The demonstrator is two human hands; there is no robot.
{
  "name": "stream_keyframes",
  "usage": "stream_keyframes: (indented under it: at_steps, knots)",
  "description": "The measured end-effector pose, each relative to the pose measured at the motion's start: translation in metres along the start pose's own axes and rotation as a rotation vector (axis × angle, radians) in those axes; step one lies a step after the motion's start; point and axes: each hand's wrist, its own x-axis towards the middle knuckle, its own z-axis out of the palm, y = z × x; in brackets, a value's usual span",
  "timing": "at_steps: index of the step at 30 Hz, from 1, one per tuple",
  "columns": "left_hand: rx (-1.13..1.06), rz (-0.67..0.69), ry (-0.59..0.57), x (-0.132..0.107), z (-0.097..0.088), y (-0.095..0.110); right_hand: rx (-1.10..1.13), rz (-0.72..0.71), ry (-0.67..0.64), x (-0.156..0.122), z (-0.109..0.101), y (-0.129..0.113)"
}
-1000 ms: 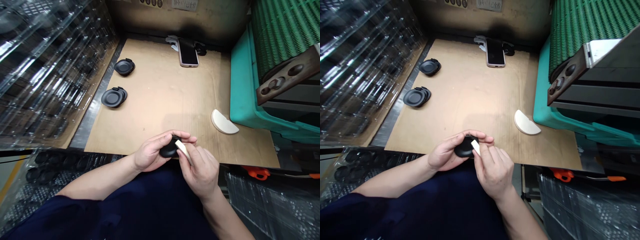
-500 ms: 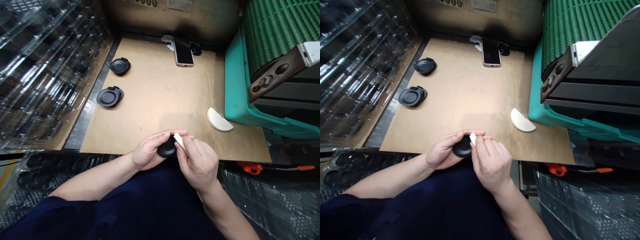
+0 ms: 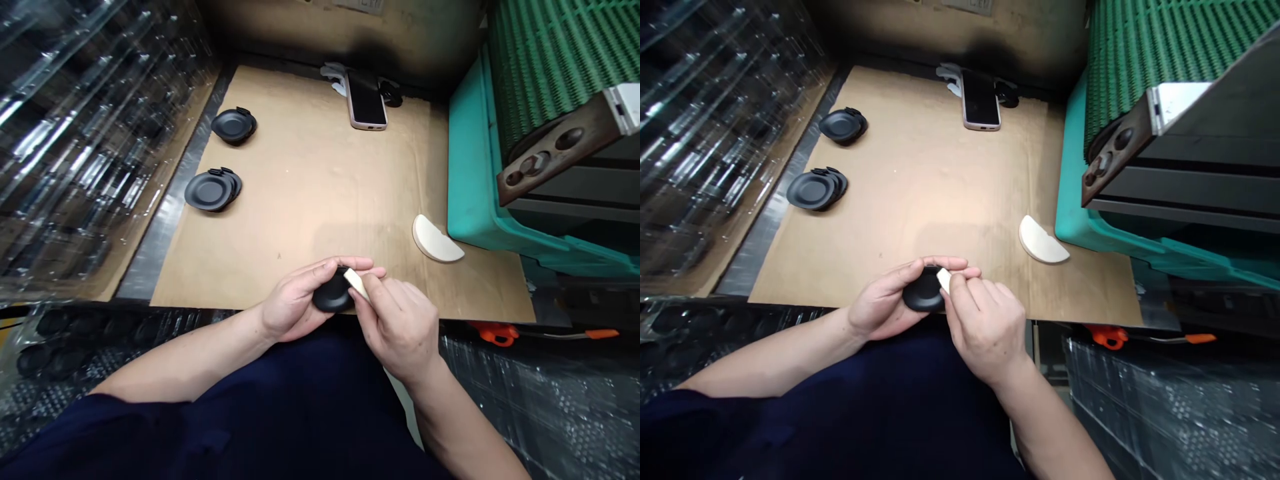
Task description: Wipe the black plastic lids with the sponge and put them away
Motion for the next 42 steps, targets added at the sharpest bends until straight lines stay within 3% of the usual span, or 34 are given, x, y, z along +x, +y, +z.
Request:
stream_keyframes:
  at_steps: [6,13,18,21,23,27,32,37,42]
  knots:
    - [-0.022,0.102,-0.011,0.000,0.001,0.000,0.165,-0.018,-0.092,-0.005,0.002,-0.015]
    - [-0.026,0.140,0.008,0.001,0.002,-0.001,0.098,0.115,-0.002,-0.004,0.009,-0.018]
    - [-0.032,0.174,0.036,0.001,0.002,0.000,0.235,0.069,-0.053,-0.002,0.013,-0.033]
    - [-0.038,0.184,0.036,0.001,0.002,0.002,0.220,0.119,-0.021,-0.002,0.013,-0.032]
    - [-0.038,0.177,0.028,0.002,0.003,0.002,0.202,0.145,-0.009,-0.001,0.013,-0.031]
    - [-0.020,0.158,0.004,0.002,0.005,0.003,0.220,0.066,-0.019,0.004,0.015,-0.036]
    - [0.025,0.149,-0.013,0.000,0.006,0.003,0.190,0.048,0.056,0.014,0.016,-0.039]
    - [-0.034,0.105,-0.020,0.000,0.005,0.004,0.329,-0.061,-0.068,0.009,0.008,-0.035]
    - [-0.048,0.087,-0.063,0.001,0.004,0.002,0.166,-0.001,0.004,0.009,0.004,-0.023]
